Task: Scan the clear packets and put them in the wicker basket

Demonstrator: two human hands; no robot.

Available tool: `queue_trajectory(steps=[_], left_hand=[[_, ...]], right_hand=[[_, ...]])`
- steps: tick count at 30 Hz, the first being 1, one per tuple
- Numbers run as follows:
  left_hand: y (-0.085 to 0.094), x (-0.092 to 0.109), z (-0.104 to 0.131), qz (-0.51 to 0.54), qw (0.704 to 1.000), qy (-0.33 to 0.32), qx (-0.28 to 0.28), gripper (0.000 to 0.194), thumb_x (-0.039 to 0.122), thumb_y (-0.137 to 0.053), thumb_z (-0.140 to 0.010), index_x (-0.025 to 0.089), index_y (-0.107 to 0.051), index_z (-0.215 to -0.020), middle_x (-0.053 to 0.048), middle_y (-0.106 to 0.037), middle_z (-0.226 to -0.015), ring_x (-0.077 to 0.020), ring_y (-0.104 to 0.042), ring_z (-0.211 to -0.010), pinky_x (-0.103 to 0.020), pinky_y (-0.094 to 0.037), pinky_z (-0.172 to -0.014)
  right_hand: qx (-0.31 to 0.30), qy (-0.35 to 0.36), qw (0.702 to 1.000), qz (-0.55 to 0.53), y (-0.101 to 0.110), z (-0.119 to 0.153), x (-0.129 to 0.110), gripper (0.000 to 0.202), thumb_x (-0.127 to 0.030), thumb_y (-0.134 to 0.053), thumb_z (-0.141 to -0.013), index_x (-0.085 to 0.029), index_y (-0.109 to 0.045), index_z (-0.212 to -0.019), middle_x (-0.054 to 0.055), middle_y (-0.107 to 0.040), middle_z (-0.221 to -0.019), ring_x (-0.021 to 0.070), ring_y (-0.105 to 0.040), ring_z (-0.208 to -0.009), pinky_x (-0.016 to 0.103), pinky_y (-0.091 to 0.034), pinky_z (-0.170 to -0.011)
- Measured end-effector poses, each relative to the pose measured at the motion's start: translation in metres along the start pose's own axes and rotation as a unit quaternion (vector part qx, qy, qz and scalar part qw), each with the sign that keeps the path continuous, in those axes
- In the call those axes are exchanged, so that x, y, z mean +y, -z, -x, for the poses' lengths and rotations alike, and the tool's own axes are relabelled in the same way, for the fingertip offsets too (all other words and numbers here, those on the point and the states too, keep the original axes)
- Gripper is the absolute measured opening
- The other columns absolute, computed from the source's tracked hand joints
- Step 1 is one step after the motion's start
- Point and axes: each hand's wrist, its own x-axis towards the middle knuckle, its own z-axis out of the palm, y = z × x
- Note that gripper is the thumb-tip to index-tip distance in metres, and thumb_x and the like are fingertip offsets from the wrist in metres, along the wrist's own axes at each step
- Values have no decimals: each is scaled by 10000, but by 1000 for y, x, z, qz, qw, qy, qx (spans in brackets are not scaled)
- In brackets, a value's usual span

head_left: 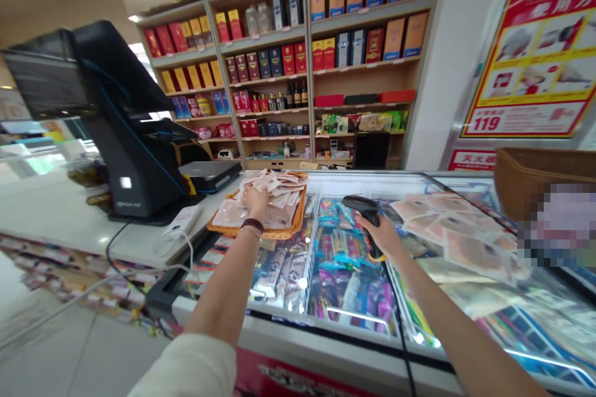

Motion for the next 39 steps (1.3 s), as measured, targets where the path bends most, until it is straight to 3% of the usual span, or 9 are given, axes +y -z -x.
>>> queue_trajectory(steps=[4,13,17,21,25,29,32,35,39], left_hand=[[0,-4,-3,9,1000,12,-5,568,182,-792,-836,102,-520,-1329,-249,-699,-1319,-361,-658,-1298,-460,-464,-1117],[14,-26,21,64,994,-87,-10,851,62,-826,-765,192,-455,-1519,-161,-715,-1338,-342,-680,-1262,-458,-506,-1092],[27,-21,37,40,993,-107,-14,890,75,-818,-789,231,-435,-1577,-126,-755,-1218,-356,-730,-1125,-448,-539,-985],[25,-5,61,83,984,-142,-70,887,99,-754,-839,221,-380,-1633,-60,-789,-988,-301,-757,-967,-395,-544,-929],[2,15,89,182,960,-159,-144,750,94,-735,-809,245,-547,-1519,-46,-818,-983,-281,-763,-986,-388,-554,-957],[-39,31,119,313,900,-191,-235,524,73,-739,-754,211,-698,-1257,-93,-814,-1146,-281,-764,-1064,-387,-587,-955],[-76,37,140,400,855,-136,-301,442,132,-786,-743,185,-686,-1170,-107,-815,-1036,-265,-784,-903,-378,-623,-837],[-112,34,155,456,833,-57,-306,510,229,-885,-670,170,-664,-1126,-119,-800,-968,-272,-784,-850,-394,-636,-792],[-145,17,164,479,835,-8,-270,602,336,-925,-615,155,-659,-1124,-149,-796,-973,-299,-791,-882,-429,-645,-807]], right_hand=[[-12,-13,1000,-25,7,3,1,433,-622,-773,-731,-270,-523,-706,-37,-551,-506,163,-518,-377,309,-414,-389],[-15,-9,1000,10,9,6,5,407,-623,-733,-776,-264,-548,-722,-26,-563,-468,174,-530,-363,312,-421,-409],[-13,-2,1000,6,9,8,4,399,-615,-737,-771,-267,-548,-725,-26,-567,-476,179,-539,-368,312,-415,-401],[-13,0,1000,5,10,11,0,404,-613,-747,-754,-266,-544,-711,-27,-562,-474,175,-537,-366,312,-419,-399],[4,2,1000,-22,10,16,-6,442,-641,-764,-703,-260,-542,-711,-34,-563,-501,152,-510,-352,298,-394,-375],[9,5,999,-48,16,18,-7,485,-679,-776,-676,-257,-538,-714,-44,-549,-500,136,-491,-350,282,-384,-366],[9,3,999,-42,24,17,-2,480,-669,-782,-687,-260,-531,-707,-43,-560,-511,130,-493,-354,275,-395,-370],[10,-3,1000,-20,33,16,6,467,-661,-769,-710,-264,-524,-691,-33,-580,-524,129,-494,-351,272,-383,-363],[9,-4,999,50,38,15,13,438,-625,-698,-815,-271,-500,-650,-39,-521,-423,135,-476,-327,269,-378,-383]])
